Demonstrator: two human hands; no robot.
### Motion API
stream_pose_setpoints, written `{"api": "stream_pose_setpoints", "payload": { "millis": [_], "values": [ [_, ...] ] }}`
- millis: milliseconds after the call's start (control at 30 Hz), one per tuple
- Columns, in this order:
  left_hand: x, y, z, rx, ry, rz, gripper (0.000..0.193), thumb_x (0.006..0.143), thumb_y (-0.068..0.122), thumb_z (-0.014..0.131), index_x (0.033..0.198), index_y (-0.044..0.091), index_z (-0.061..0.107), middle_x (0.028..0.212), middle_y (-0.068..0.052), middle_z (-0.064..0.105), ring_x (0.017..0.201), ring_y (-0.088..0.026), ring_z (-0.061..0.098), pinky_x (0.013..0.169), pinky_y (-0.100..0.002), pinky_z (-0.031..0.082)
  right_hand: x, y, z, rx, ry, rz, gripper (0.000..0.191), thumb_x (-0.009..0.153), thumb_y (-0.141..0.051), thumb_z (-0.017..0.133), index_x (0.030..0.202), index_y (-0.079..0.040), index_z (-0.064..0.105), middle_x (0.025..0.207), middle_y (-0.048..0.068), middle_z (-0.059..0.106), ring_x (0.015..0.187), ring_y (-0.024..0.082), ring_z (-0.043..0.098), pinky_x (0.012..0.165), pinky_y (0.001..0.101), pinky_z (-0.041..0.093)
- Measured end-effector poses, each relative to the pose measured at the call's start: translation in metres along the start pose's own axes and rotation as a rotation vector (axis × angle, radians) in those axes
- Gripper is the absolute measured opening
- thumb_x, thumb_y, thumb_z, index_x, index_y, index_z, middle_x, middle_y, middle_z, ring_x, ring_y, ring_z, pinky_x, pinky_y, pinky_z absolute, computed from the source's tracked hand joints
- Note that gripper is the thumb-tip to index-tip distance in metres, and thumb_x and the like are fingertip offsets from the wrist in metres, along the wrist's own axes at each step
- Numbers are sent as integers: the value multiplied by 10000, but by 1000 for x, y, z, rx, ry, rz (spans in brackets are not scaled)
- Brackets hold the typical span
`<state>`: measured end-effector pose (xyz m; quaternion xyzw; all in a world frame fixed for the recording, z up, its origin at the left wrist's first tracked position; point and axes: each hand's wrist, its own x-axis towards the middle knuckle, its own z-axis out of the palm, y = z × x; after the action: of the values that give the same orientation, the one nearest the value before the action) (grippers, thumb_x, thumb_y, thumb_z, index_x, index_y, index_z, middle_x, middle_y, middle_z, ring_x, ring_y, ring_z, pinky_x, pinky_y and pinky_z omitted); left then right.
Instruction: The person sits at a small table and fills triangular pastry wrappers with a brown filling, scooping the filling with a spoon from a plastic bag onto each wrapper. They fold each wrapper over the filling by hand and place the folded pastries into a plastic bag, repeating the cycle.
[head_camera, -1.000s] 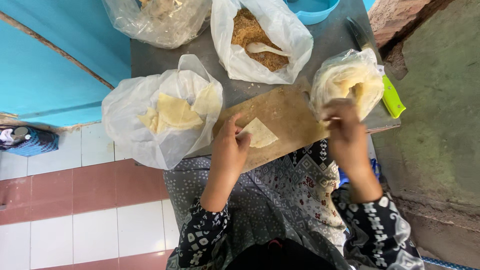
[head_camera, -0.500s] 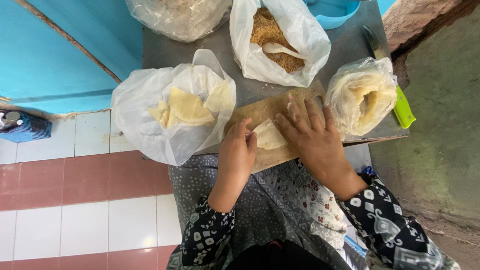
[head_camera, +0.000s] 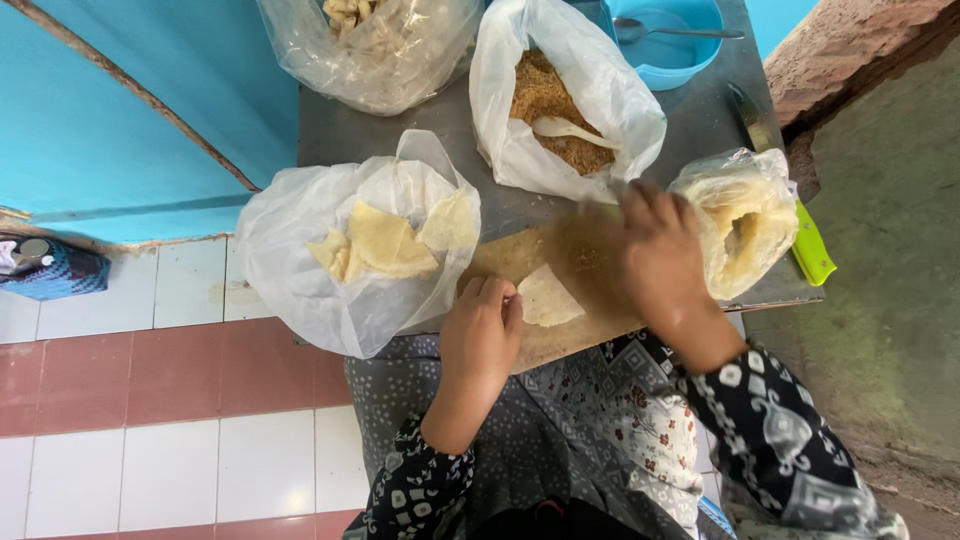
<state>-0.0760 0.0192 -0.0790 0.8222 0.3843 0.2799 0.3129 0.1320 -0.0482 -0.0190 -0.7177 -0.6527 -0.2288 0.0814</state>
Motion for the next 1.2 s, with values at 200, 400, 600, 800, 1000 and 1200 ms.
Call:
{"api": "stream_pose_setpoints", "payload": {
  "millis": [200,400,600,800,1000,1200],
  "values": [
    [3,2,1,-41,45,39,102,932,118,674,938,45,602,882,-139,671,720,-351,666,616,-453,522,89,34,49,-62,-36,67,361,861,-40,640,1219,-80,621,1002,70,716,1016,276,659,896,411,494],
    [3,2,-1,-155,93,74,82,987,92,610,1018,25,646,948,-145,691,762,-335,675,639,-416,546,92,48,64,-102,-80,-27,343,883,-50,677,1212,-67,582,918,71,712,940,276,686,859,410,524],
    [3,4,-1,-227,-24,-53,145,918,140,719,978,24,657,846,-107,690,686,-241,697,609,-357,561,100,46,71,317,65,99,485,855,80,661,1323,-26,585,922,146,752,871,339,717,786,436,568],
    [1,-2,1,-191,12,-1,239,914,76,696,1138,9,648,966,-141,701,758,-269,715,654,-373,575,106,52,81,742,186,216,468,906,117,692,1343,11,559,941,137,782,820,189,773,750,301,617],
    [-1,-3,-1,-104,-25,-46,255,912,100,707,1142,1,658,927,-153,687,734,-296,699,643,-400,558,79,76,75,990,206,368,460,961,125,672,1383,52,503,1002,161,782,864,133,730,765,246,576],
    [-3,2,-2,-96,-55,-88,196,924,162,736,1035,15,666,876,-124,678,716,-269,704,650,-388,561,45,80,54,1387,232,580,420,966,149,661,1332,61,474,1023,201,758,831,162,720,731,246,570]
  ]
}}
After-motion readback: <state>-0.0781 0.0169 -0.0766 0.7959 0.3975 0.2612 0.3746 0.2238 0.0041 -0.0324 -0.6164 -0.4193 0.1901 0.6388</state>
